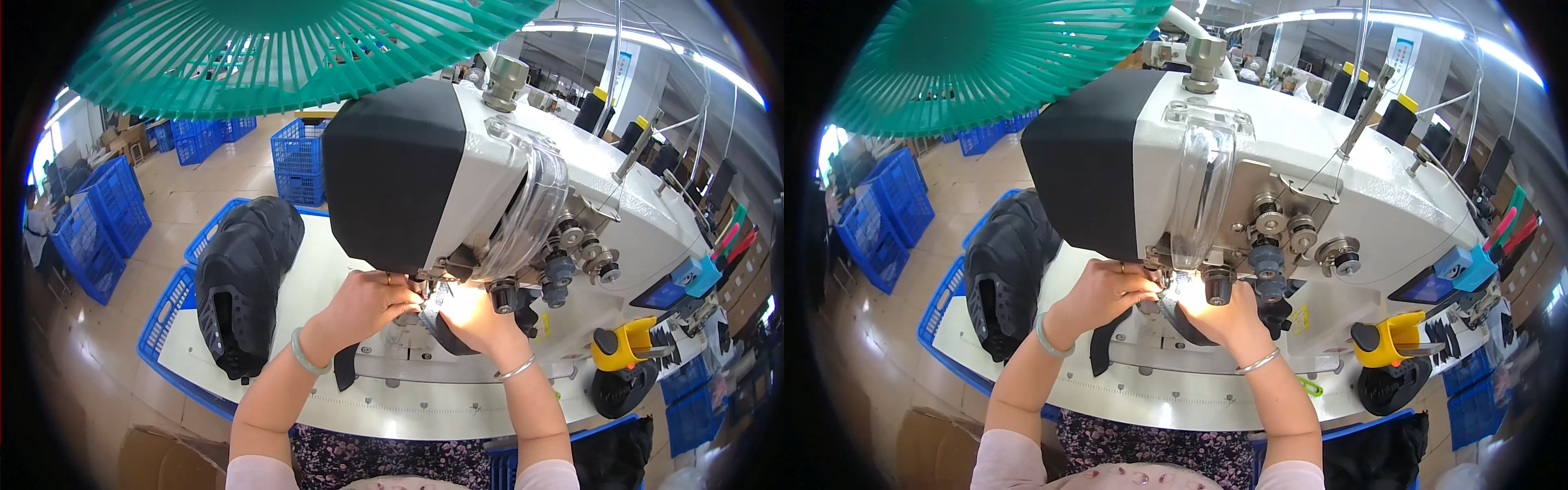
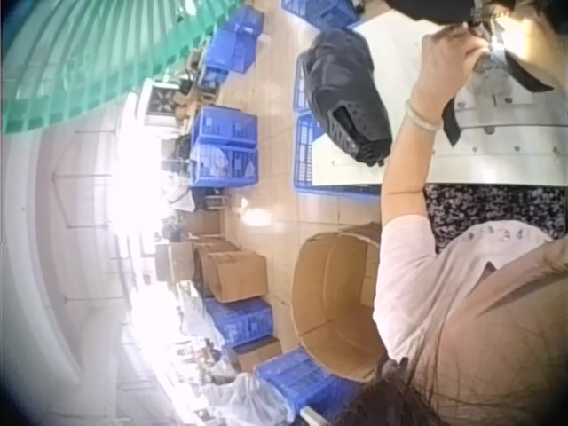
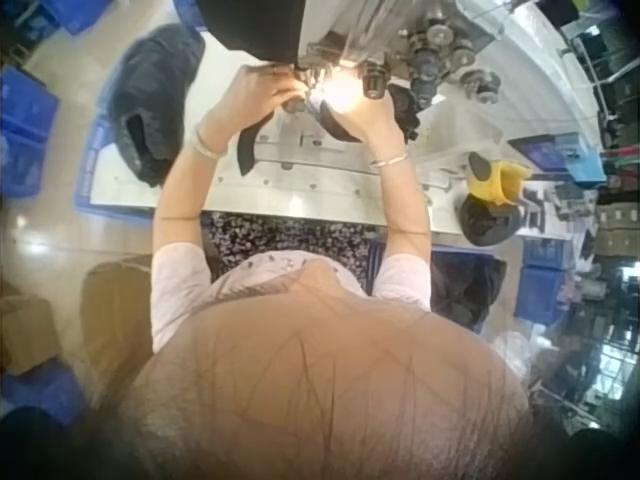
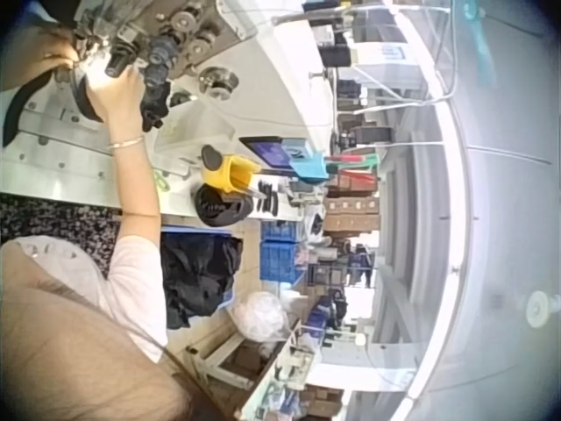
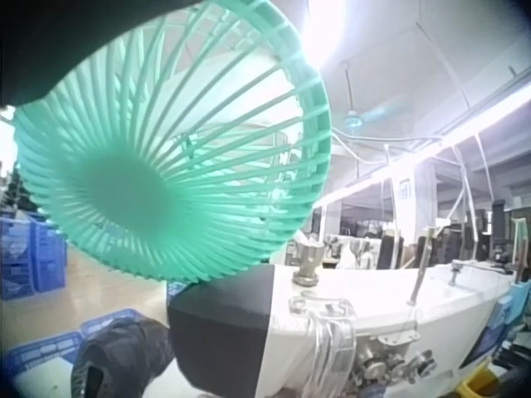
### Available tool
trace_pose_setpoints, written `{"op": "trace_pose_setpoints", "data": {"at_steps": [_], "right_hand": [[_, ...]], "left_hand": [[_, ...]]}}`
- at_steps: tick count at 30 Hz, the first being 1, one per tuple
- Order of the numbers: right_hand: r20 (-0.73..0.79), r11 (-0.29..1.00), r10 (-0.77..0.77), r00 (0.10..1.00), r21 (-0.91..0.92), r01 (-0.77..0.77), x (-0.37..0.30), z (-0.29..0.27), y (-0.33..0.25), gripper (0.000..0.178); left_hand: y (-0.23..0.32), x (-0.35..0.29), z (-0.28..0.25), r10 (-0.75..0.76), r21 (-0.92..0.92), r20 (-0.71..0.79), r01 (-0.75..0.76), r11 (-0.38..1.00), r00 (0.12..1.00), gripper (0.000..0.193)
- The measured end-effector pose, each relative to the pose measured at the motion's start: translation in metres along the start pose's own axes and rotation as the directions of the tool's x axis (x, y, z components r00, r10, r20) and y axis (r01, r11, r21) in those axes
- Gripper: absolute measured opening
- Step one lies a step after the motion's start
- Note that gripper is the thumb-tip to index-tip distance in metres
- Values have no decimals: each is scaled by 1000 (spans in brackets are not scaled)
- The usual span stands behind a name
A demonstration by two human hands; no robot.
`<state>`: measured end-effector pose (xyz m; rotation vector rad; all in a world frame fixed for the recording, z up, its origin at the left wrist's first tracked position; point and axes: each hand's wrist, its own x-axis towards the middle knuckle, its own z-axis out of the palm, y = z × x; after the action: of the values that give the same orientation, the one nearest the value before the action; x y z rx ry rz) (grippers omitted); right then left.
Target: Stitching components of a shoe upper using an industrial sewing machine.
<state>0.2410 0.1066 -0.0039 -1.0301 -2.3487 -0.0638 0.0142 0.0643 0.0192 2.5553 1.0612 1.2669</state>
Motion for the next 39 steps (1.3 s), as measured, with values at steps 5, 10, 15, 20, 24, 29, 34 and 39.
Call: {"op": "trace_pose_setpoints", "data": {"at_steps": [5, 10, 15, 20, 24, 29, 34, 39], "right_hand": [[51, 984, 1, 999, -177, 8, -2, -15, -27, 22], [-227, 982, -142, 964, -155, 108, -34, -1, -38, 51], [-224, 969, -221, 949, -159, 188, -35, 5, -30, 68], [-300, 978, -209, 931, -86, 192, -27, 10, -25, 60], [-357, 984, -176, 917, -26, 179, -21, 11, -25, 55], [-347, 974, -226, 910, -79, 212, -20, 23, -6, 58], [-272, 975, -215, 938, -119, 188, -19, 28, 6, 60], [-224, 958, -254, 941, -190, 213, -21, 29, 14, 60]], "left_hand": [[7, -4, -5, 6, 127, 20, -8, 992, 1000, 11], [-5, -15, -6, 73, -6, -16, -73, 997, 997, 19], [7, -18, -3, 148, 186, -10, -144, 972, 989, 23], [14, -23, 2, 136, 313, -13, -125, 941, 991, 31], [11, -24, 8, 161, 307, -60, -135, 942, 985, 34], [9, -22, 12, 196, 337, -98, -153, 929, 976, 38], [4, -19, 10, 154, 244, -104, -125, 962, 983, 34], [0, -17, 12, 99, 74, -146, -89, 993, 984, 27]]}}
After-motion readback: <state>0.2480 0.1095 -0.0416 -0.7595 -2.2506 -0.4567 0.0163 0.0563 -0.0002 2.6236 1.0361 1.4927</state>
